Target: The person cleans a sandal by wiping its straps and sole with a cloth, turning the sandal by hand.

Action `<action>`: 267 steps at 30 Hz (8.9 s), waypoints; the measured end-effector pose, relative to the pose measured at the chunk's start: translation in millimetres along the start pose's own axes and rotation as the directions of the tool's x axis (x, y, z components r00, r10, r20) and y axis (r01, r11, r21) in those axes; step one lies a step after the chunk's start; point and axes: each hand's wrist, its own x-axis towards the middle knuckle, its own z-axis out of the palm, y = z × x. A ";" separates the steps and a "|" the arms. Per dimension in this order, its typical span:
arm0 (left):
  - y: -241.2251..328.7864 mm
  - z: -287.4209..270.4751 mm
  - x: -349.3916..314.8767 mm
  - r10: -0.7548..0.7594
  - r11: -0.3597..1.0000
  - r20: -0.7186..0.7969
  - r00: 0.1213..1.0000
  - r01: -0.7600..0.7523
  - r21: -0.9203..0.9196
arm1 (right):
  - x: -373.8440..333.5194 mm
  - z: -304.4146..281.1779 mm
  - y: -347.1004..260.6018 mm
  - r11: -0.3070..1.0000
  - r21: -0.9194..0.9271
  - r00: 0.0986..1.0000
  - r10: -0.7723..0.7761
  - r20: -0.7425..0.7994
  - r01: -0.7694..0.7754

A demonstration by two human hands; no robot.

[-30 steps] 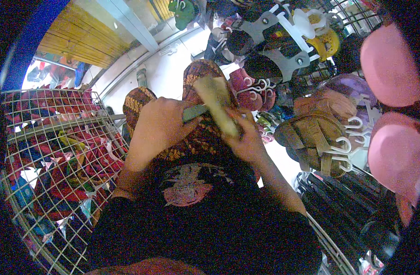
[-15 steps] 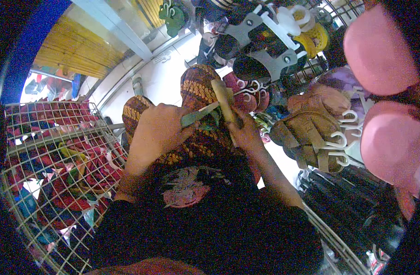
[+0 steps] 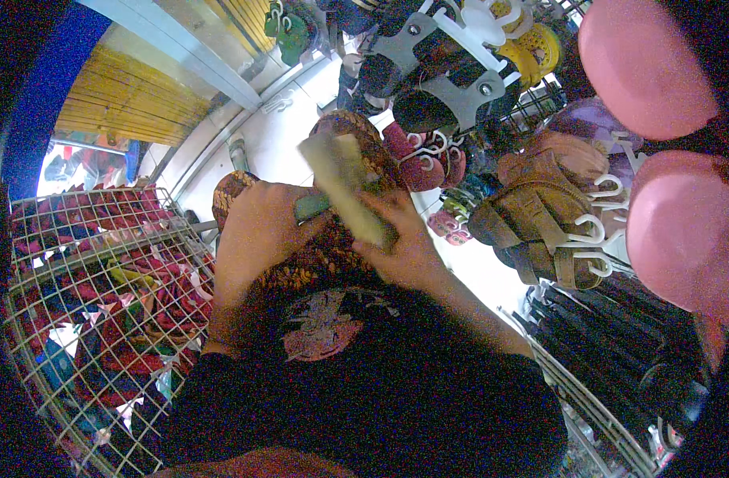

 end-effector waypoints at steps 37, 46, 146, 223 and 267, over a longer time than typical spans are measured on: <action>-28.6 9.9 -21.8 0.199 0.943 -0.430 0.880 -0.292 -0.160 | 6.5 5.1 78.7 0.837 0.435 0.883 0.438 -0.169 -0.332; -23.4 74.9 1.3 0.340 0.903 -0.240 0.909 -0.387 -0.186 | 34.2 -9.4 72.3 0.965 -0.258 0.995 0.017 -0.098 -0.042; -111.1 183.3 28.2 0.193 -0.013 0.048 0.980 0.052 -0.999 | 30.4 38.7 3.9 0.957 -0.250 0.978 -0.103 0.181 0.147; -385.0 136.5 122.4 -0.630 -0.561 0.043 0.776 -0.416 -0.716 | 387.7 305.2 27.8 0.972 0.185 0.823 -0.220 0.523 0.142; -378.6 173.4 176.0 -0.826 -0.238 -0.054 0.560 -0.435 -0.869 | 404.2 321.8 57.9 0.996 0.020 0.953 -0.089 0.291 0.086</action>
